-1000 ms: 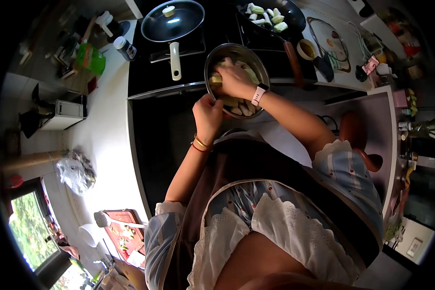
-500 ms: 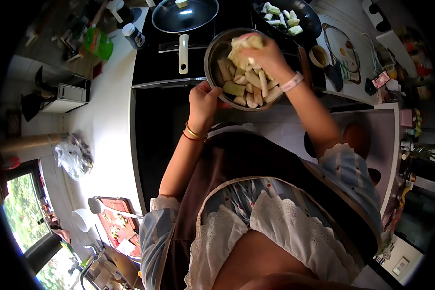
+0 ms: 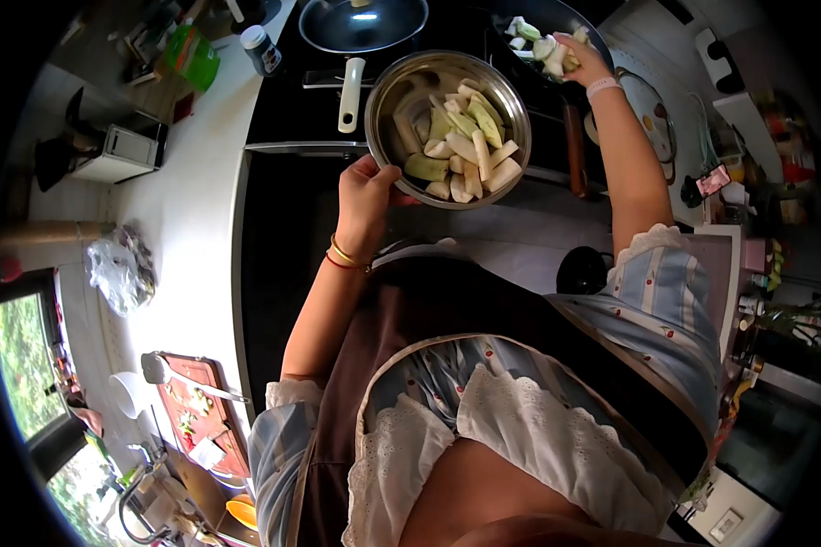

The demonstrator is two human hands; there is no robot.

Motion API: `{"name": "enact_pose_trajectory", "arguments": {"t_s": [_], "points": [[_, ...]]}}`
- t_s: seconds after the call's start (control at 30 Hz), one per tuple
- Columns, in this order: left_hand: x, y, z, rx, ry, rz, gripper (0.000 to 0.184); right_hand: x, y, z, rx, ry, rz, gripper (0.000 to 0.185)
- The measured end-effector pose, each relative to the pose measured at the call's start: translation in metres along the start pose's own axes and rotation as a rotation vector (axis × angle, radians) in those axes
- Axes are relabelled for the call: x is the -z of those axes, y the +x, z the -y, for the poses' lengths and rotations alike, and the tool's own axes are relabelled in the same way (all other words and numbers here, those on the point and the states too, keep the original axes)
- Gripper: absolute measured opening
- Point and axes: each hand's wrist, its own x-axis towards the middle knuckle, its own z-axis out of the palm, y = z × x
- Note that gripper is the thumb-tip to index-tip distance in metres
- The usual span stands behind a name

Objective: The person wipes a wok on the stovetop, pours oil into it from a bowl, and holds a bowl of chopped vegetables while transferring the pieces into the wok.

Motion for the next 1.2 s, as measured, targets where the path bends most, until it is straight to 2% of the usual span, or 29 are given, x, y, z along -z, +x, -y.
{"name": "enact_pose_trajectory", "arguments": {"t_s": [0.03, 0.13, 0.2, 0.27, 0.33, 0.4, 0.43, 0.53, 0.6, 0.73, 0.8, 0.83, 0.93, 1.0, 1.1, 1.2], "points": [[0.001, -0.002, 0.000, -0.003, -0.002, -0.012, 0.017, -0.014, -0.014, 0.009, 0.050, -0.301, -0.153, 0.046], [0.001, -0.007, -0.002, 0.013, 0.003, -0.037, 0.017, -0.033, -0.019, 0.001, 0.533, -0.926, -0.406, 0.035], [0.003, -0.008, -0.001, -0.002, 0.010, -0.057, 0.016, -0.058, -0.091, 0.023, 0.486, -0.927, 0.206, 0.031], [0.003, -0.010, 0.001, -0.018, 0.012, -0.068, 0.015, -0.089, -0.170, 0.036, 0.372, -1.076, 0.425, 0.029], [0.002, -0.011, 0.002, -0.037, 0.014, -0.067, 0.015, -0.108, -0.217, 0.025, 0.444, -1.393, 0.414, 0.035], [-0.002, -0.013, 0.002, -0.042, 0.018, -0.120, 0.012, -0.109, -0.228, -0.001, 0.595, -1.436, 0.359, 0.041], [-0.004, -0.012, 0.002, -0.043, 0.015, -0.109, 0.012, -0.113, -0.232, -0.007, 0.601, -1.398, 0.314, 0.046], [-0.009, -0.013, 0.007, -0.056, -0.035, -0.139, 0.011, -0.122, -0.236, -0.025, 0.715, -1.304, 0.176, 0.045], [-0.012, -0.013, 0.009, -0.040, -0.104, -0.175, 0.010, -0.118, -0.237, -0.035, 0.692, -1.275, 0.141, 0.042], [-0.009, -0.008, 0.020, -0.082, -0.105, -0.114, 0.010, -0.114, -0.246, -0.041, 0.787, -1.306, 0.052, 0.033], [-0.011, -0.008, 0.025, -0.051, -0.180, -0.113, 0.009, -0.110, -0.247, -0.048, 0.684, -1.240, 0.124, 0.027], [-0.009, -0.008, 0.028, -0.039, -0.156, -0.131, 0.008, -0.109, -0.249, -0.049, 0.693, -1.248, 0.119, 0.020], [-0.010, -0.007, 0.031, 0.024, -0.138, -0.139, 0.007, -0.101, -0.246, -0.056, 0.688, -1.182, 0.166, 0.019], [-0.011, -0.006, 0.033, 0.029, -0.149, -0.130, 0.007, -0.098, -0.240, -0.059, 0.767, -1.173, 0.140, 0.016], [-0.010, 0.003, 0.039, 0.031, -0.187, -0.129, 0.010, -0.094, -0.227, -0.051, 0.860, -1.186, 0.082, 0.015], [-0.010, 0.010, 0.037, 0.065, -0.212, -0.112, 0.010, -0.089, -0.204, -0.029, 0.855, -0.886, -0.120, 0.013]]}}
